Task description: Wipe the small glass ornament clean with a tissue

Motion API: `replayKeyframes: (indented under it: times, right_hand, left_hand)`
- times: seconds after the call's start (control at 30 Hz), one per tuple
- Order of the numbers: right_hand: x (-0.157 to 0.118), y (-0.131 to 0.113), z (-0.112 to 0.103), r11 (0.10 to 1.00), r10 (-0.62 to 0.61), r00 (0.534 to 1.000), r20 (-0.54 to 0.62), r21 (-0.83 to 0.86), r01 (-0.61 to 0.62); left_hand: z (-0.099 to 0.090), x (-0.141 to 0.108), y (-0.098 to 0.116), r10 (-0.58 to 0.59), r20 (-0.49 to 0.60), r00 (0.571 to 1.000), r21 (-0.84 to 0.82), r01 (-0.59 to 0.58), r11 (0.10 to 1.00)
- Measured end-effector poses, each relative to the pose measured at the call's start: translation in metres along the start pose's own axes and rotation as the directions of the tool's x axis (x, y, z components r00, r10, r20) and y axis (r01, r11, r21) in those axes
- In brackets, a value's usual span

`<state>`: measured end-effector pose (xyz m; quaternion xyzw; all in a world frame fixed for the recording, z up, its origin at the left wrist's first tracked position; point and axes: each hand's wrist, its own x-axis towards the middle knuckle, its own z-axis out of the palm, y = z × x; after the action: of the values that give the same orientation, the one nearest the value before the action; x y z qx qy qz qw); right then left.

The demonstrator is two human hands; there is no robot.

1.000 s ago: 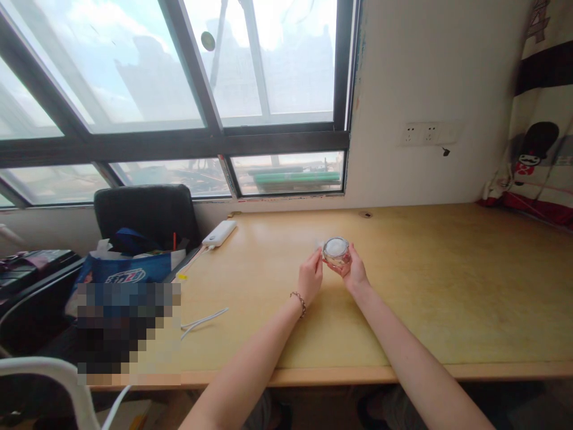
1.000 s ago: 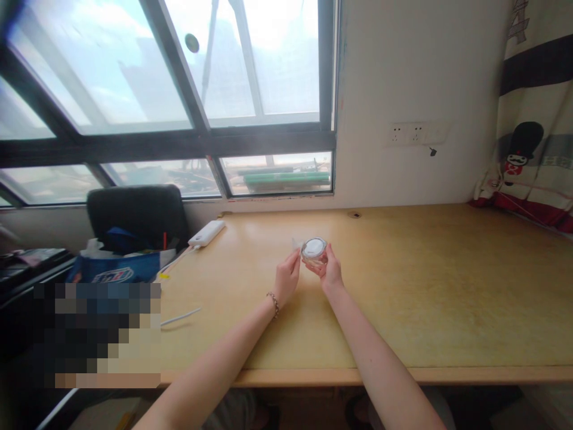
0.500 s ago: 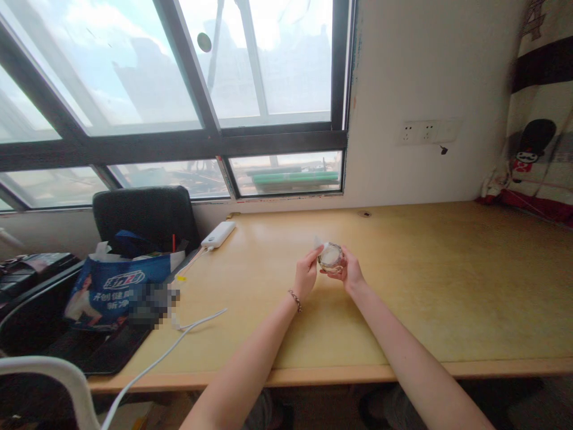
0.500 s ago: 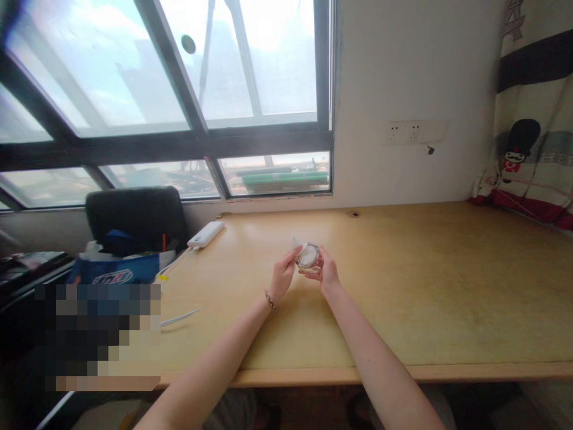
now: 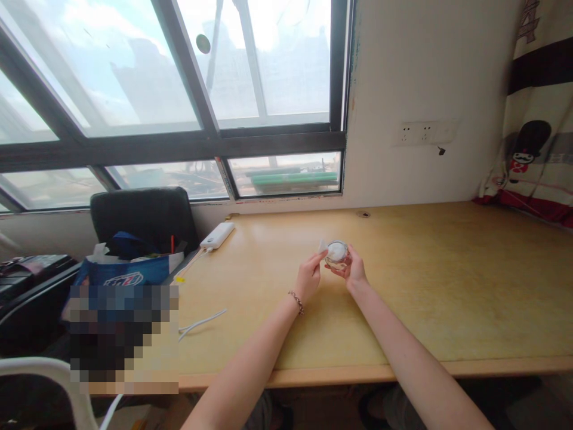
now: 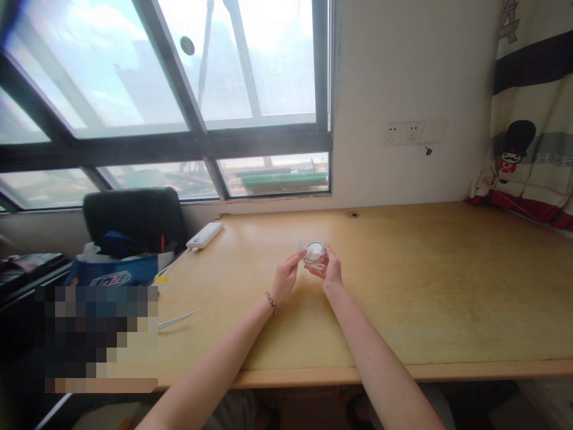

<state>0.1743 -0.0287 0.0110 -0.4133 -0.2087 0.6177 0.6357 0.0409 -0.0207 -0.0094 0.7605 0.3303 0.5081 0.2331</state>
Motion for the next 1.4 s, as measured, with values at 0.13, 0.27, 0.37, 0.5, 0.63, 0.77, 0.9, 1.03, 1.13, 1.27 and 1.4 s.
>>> replayKeyframes:
  times: [0.13, 0.27, 0.37, 0.5, 0.63, 0.77, 0.9, 1.03, 1.13, 1.27, 1.4]
  right_hand:
    - [0.001, -0.002, -0.001, 1.000, -0.018, 1.000, -0.017, 0.025, 0.018]
    - [0.004, -0.002, -0.003, 0.999, -0.028, 0.999, -0.039, 0.038, 0.030]
    - [0.006, 0.000, -0.004, 0.997, -0.046, 0.996, -0.078, 0.058, 0.051]
    - [0.007, 0.000, -0.005, 0.996, -0.028, 0.996, -0.089, 0.081, 0.035]
    - [0.005, 0.001, -0.005, 0.995, 0.001, 0.998, -0.070, 0.099, 0.006]
    - [0.003, 0.005, -0.003, 0.994, 0.022, 0.999, -0.045, 0.111, -0.017]
    - [-0.001, 0.009, 0.001, 0.994, 0.059, 0.998, -0.036, 0.092, -0.055]
    - [-0.005, 0.011, 0.003, 0.995, 0.049, 0.999, -0.019, 0.090, -0.047]
    - [-0.004, 0.014, 0.003, 0.993, 0.050, 0.999, -0.020, 0.106, -0.047]
    - [-0.002, 0.017, 0.002, 0.993, 0.027, 0.999, -0.020, 0.117, -0.025]
    - [-0.004, 0.018, 0.004, 0.998, 0.021, 1.000, -0.017, 0.063, -0.020]
  left_hand:
    - [0.003, -0.002, 0.001, 0.038, 0.032, 0.999, 0.064, -0.040, 0.997]
    - [0.006, -0.005, 0.001, 0.078, 0.098, 0.992, 0.137, -0.091, 0.986]
    - [0.007, -0.006, 0.003, 0.131, 0.137, 0.982, 0.202, -0.157, 0.967]
    - [0.008, -0.005, 0.010, 0.208, 0.208, 0.956, 0.263, -0.259, 0.929]
    - [0.010, -0.006, 0.015, 0.263, 0.278, 0.924, 0.304, -0.345, 0.888]
    - [0.011, -0.006, 0.015, 0.295, 0.326, 0.898, 0.319, -0.398, 0.860]
    - [0.011, -0.006, 0.017, 0.292, 0.324, 0.900, 0.331, -0.397, 0.856]
    - [0.010, -0.004, 0.022, 0.275, 0.312, 0.909, 0.331, -0.375, 0.866]
    - [0.009, -0.003, 0.024, 0.259, 0.277, 0.925, 0.316, -0.343, 0.885]
    - [0.005, -0.001, 0.022, 0.236, 0.223, 0.946, 0.308, -0.298, 0.903]
    - [0.001, 0.001, 0.017, 0.215, 0.164, 0.963, 0.265, -0.253, 0.930]
